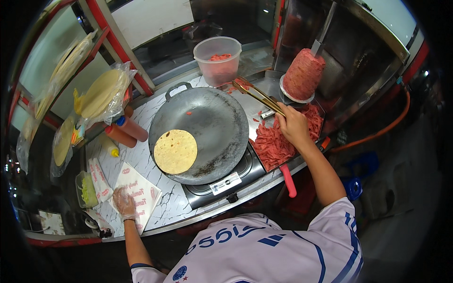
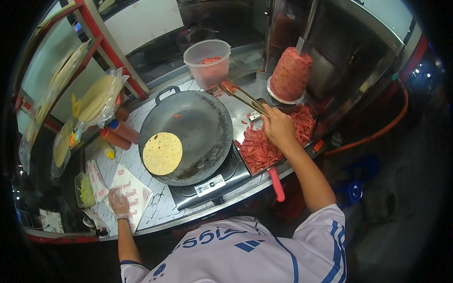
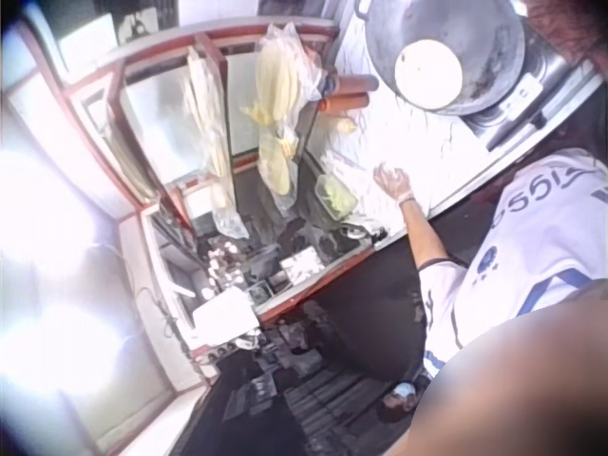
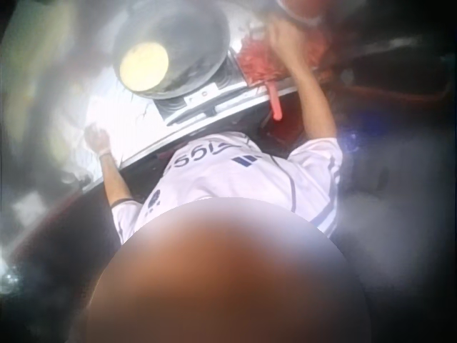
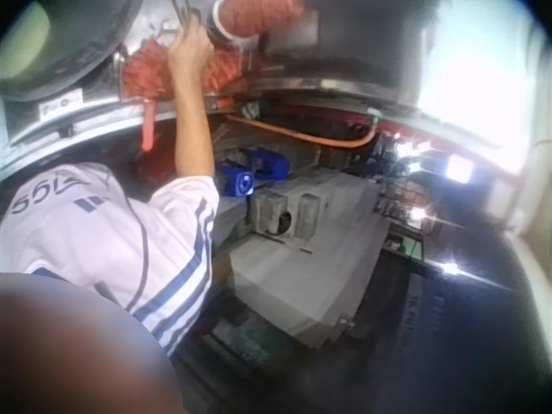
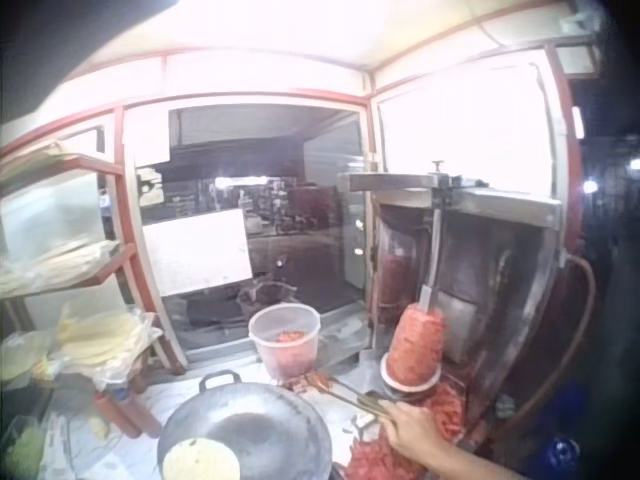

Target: The person assembles two tacos at a street food stall. They place cooked tortillas on paper, add shredded meat and sauces, then wrap each taco in paper and place it in a plastic bag. The person also handles cash from a customer and stores it in a drawer.

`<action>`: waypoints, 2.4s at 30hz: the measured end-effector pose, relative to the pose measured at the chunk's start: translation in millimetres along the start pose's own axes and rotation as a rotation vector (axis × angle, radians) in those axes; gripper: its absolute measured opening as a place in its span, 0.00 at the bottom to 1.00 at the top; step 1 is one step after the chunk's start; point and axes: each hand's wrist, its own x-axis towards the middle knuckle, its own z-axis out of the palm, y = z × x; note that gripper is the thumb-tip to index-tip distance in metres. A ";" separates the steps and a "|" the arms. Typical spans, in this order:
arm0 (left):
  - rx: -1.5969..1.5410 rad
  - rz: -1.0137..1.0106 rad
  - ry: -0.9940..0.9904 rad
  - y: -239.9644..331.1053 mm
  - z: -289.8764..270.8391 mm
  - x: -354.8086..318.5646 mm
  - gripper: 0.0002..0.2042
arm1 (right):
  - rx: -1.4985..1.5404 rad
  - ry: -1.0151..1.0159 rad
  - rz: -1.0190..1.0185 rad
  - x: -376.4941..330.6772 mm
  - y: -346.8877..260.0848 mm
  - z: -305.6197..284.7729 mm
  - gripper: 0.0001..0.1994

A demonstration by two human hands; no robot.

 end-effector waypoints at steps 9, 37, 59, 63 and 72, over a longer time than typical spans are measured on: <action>0.010 0.054 0.001 -4.1 1.7 1.0 0.21 | 0.058 -0.042 -0.053 -11.0 -73.7 4.9 0.20; -0.051 0.031 0.000 3.1 -2.1 2.0 0.23 | -0.408 -0.083 -0.139 -3.1 -5.8 -22.6 0.21; -0.047 0.135 0.029 -1.9 1.9 2.6 0.21 | -0.544 -0.363 -0.412 -1.7 -53.6 -122.7 0.07; -0.125 0.096 0.043 0.1 2.9 2.0 0.21 | -0.542 -0.340 -0.314 -2.0 -54.0 -127.2 0.12; 0.034 0.057 0.021 -11.3 6.0 -2.9 0.24 | -0.133 -0.145 -0.095 -17.4 -89.2 -144.9 0.18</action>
